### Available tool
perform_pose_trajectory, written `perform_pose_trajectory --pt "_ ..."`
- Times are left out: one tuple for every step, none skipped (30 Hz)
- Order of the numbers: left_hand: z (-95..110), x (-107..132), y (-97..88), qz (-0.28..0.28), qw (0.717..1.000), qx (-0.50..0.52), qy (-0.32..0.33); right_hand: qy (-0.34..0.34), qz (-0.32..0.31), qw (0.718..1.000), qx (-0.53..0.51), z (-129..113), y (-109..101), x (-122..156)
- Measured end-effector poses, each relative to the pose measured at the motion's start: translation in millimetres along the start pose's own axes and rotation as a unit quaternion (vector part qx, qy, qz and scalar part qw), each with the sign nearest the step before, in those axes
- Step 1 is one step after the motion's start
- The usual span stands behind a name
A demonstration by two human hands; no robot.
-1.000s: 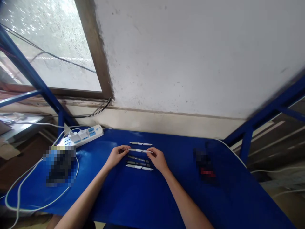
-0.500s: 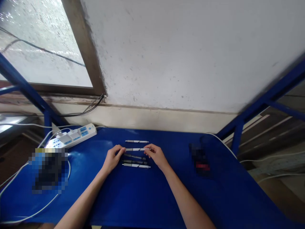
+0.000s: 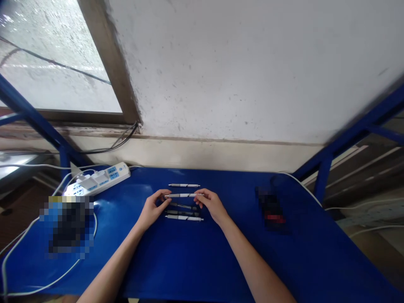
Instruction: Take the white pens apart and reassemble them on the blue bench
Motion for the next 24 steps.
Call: perform_pose_trajectory --pt "0.3 -0.3 0.3 -0.003 1.0 -0.003 0.001 0.001 -0.002 1.0 -0.003 0.2 -0.2 0.1" --pt "0.6 -0.7 0.6 -0.006 1.0 -0.008 -0.001 0.003 -0.006 1.0 -0.004 0.3 -0.2 0.2" --pt "0.8 -1.2 0.7 -0.009 1.0 -0.013 -0.005 0.006 -0.01 1.0 -0.003 0.3 0.0 0.3" --pt "0.9 -1.6 0.7 -0.011 1.0 -0.016 -0.012 0.009 -0.014 1.0 -0.001 0.1 0.2 0.3" --pt "1.0 -2.1 0.7 -0.013 1.0 -0.016 -0.018 0.009 -0.016 1.0 0.001 -0.3 0.3 0.3" --pt "1.4 -2.4 0.7 -0.014 1.0 -0.014 -0.02 0.009 -0.013 1.0 0.002 -0.8 0.3 0.3" --pt "2.0 -2.6 0.7 -0.015 1.0 -0.009 -0.018 0.007 -0.008 1.0 0.0 -1.5 0.1 0.2" --pt "2.8 -2.7 0.7 -0.015 1.0 -0.004 -0.012 0.005 -0.003 1.0 -0.002 -2.1 0.0 0.1" --pt "3.5 -2.7 0.8 -0.014 1.0 -0.001 -0.007 0.004 0.002 1.0 -0.006 -2.6 0.0 0.1" --pt "3.9 -2.5 0.9 -0.014 1.0 0.0 -0.005 0.006 0.004 1.0 -0.009 -2.8 0.3 0.2" --pt "3.8 -2.2 1.1 -0.015 1.0 -0.001 -0.008 0.008 0.003 1.0 -0.011 -2.9 0.8 0.3" --pt "3.3 -1.8 1.2 -0.016 1.0 -0.003 -0.017 0.012 -0.001 1.0 -0.012 -3.0 1.5 0.4" --pt "2.5 -1.5 1.3 -0.018 0.999 -0.004 -0.03 0.014 -0.005 1.0 -0.012 -3.1 2.2 0.6" --pt "1.8 -1.2 1.4 -0.019 0.999 -0.001 -0.042 0.014 -0.008 1.0 -0.012 -3.3 2.8 0.8" --pt "1.4 -1.0 1.4 -0.021 0.998 0.005 -0.051 0.014 -0.01 1.0 -0.012 -3.6 3.2 0.9" --pt "1.5 -0.9 1.5 -0.022 0.998 0.015 -0.054 0.013 -0.009 1.0 -0.013 -3.9 3.4 1.0" --pt "2.1 -1.0 1.5 -0.023 0.998 0.025 -0.052 0.012 -0.006 1.0 -0.015 -4.1 3.3 1.1" --pt "3.0 -1.2 1.6 -0.023 0.998 0.035 -0.046 0.013 -0.001 1.0 -0.018 -4.2 3.0 1.2" --pt "3.9 -1.4 1.6 -0.022 0.998 0.042 -0.039 0.014 0.002 1.0 -0.02 -4.2 2.7 1.3" --pt "4.6 -1.5 1.6 -0.022 0.998 0.046 -0.036 0.015 0.004 1.0 -0.021 -4.3 2.6 1.5" --pt "4.8 -1.5 1.7 -0.021 0.998 0.049 -0.037 0.015 0.004 1.0 -0.021 -4.6 2.8 1.7" --pt "4.6 -1.3 1.8 -0.02 0.998 0.051 -0.044 0.014 0.001 1.0 -0.02 -5.2 3.2 2.1" --pt "4.0 -1.0 1.7 -0.018 0.997 0.052 -0.055 0.011 -0.004 1.0 -0.017 -6.0 3.8 2.5" --pt "3.3 -0.6 1.6 -0.014 0.996 0.053 -0.066 0.008 -0.01 1.0 -0.012 -7.1 4.5 3.0"
Point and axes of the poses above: each hand's wrist, its own x-axis away from the middle knuckle, its own y-axis out of the palm, z = x × y, the point moved 4 cm from there along -x, towards the middle knuckle, and after that the axes turned 3 degrees about z, right-handed, at the moved point
